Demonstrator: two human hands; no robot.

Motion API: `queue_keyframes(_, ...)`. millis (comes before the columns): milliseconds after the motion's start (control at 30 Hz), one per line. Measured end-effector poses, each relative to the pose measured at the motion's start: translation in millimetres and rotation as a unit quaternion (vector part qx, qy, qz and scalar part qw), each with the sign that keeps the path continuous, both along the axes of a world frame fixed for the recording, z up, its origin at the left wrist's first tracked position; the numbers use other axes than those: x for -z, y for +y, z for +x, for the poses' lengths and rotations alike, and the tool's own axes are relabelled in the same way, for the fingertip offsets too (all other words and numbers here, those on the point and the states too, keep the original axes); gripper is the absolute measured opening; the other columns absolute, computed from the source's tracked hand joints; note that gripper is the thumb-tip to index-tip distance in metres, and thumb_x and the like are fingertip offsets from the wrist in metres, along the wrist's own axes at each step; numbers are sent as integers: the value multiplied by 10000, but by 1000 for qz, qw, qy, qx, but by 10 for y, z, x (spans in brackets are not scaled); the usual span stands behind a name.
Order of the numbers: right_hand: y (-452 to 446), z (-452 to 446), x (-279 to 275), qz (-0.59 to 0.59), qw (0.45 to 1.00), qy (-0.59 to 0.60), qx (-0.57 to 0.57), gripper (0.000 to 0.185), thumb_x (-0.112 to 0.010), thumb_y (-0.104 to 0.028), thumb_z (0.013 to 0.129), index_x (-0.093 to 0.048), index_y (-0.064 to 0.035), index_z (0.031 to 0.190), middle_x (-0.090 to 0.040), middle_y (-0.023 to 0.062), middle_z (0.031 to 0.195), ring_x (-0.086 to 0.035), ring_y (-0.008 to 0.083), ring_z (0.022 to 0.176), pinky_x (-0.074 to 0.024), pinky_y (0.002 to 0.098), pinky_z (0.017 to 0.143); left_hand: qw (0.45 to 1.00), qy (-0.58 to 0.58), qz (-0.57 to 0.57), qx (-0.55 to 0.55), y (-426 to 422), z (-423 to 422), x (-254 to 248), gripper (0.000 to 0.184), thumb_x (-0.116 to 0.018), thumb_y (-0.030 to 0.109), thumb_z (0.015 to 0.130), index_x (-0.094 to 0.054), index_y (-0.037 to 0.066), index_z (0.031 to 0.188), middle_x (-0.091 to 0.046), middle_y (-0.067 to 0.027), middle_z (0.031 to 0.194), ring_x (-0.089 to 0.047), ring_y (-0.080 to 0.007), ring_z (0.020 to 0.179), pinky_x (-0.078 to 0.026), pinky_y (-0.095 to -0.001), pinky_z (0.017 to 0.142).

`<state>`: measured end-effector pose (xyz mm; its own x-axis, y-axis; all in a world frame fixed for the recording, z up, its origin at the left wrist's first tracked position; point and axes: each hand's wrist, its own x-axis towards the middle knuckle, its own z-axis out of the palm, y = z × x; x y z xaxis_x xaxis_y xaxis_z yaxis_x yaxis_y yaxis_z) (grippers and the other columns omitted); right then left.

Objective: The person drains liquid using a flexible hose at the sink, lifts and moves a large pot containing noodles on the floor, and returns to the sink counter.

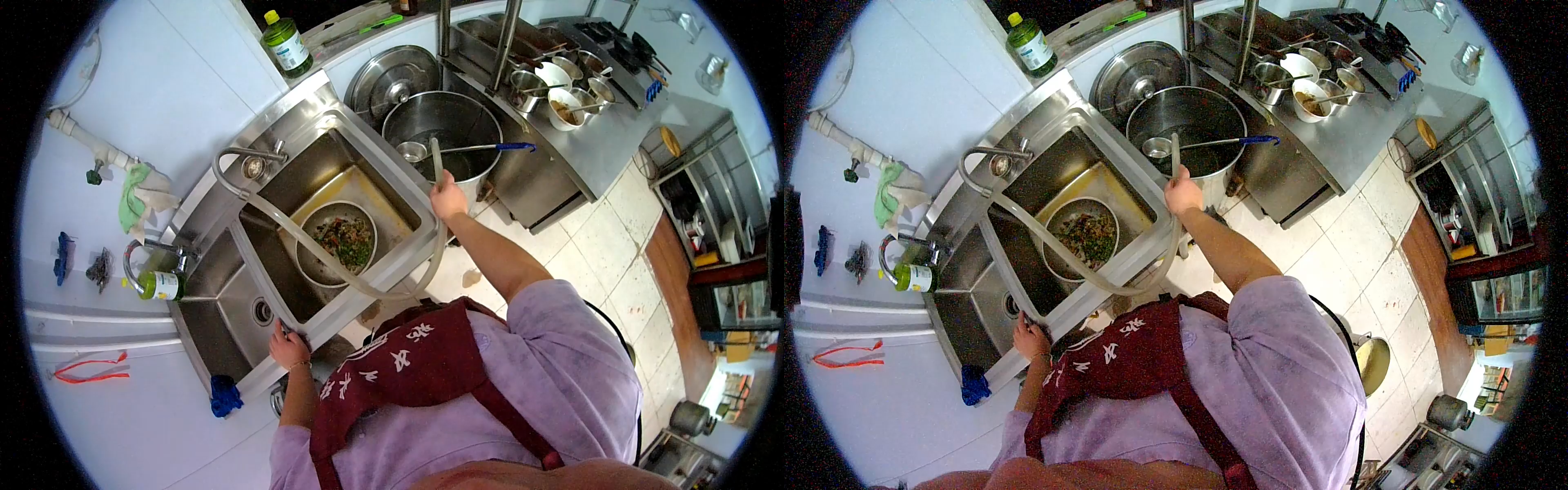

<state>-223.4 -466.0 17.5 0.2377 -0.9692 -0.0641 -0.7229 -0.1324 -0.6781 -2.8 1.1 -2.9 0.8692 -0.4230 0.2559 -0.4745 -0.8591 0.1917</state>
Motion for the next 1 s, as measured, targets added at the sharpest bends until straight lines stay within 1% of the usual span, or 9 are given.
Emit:
queue_keyframes(67, 2, -9, -50, 20, 1000, 10, -10, 558, -489, -266, 861, -327, -95, 1366, -656, 226, 928, -634, 395, 842, -501, 478, 767, 1000, 9, 7, -4, -13, -5, -27, 487, -473, 220, 797, -533, 182, 1278, -573, -133, 917, -536, -342, 885, -397, -472, 821)
queue_keyframes(300, -9, 3, 0, 20, 1000, 11, -3, 562, -490, -266, 862, -319, -100, 1371, -657, 219, 940, -634, 393, 849, -501, 473, 775, 999, 18, 25, -15, -20, -10, -35, 490, -460, 215, 803, -520, 193, 1288, -564, -131, 925, -532, -339, 899, -394, -476, 829)
queue_keyframes(567, -2, -4, -12, 10, 1000, 11, -6, 587, -491, -287, 855, -325, -72, 1375, -661, 220, 932, -636, 384, 867, -502, 464, 783, 1000, 5, 19, -5, -12, -2, -19, 497, -463, 212, 798, -519, 189, 1291, -556, -128, 903, -530, -341, 871, -400, -476, 809)
queue_keyframes(867, -8, -2, -1, 15, 1000, 17, -9, 578, -477, -285, 861, -314, -81, 1377, -656, 223, 967, -631, 393, 877, -490, 470, 803, 1000, -8, 9, 2, -6, 3, -7, 493, -467, 210, 797, -527, 185, 1286, -560, -128, 897, -531, -338, 866, -399, -473, 811)
queue_keyframes(1000, -10, -2, 17, 10, 1000, 12, -6, 565, -471, -285, 864, -325, -84, 1371, -657, 223, 957, -633, 391, 869, -492, 471, 794, 1000, -1, 11, -2, -16, -7, -27, 489, -467, 208, 796, -532, 183, 1280, -570, -123, 899, -535, -335, 874, -400, -470, 818)
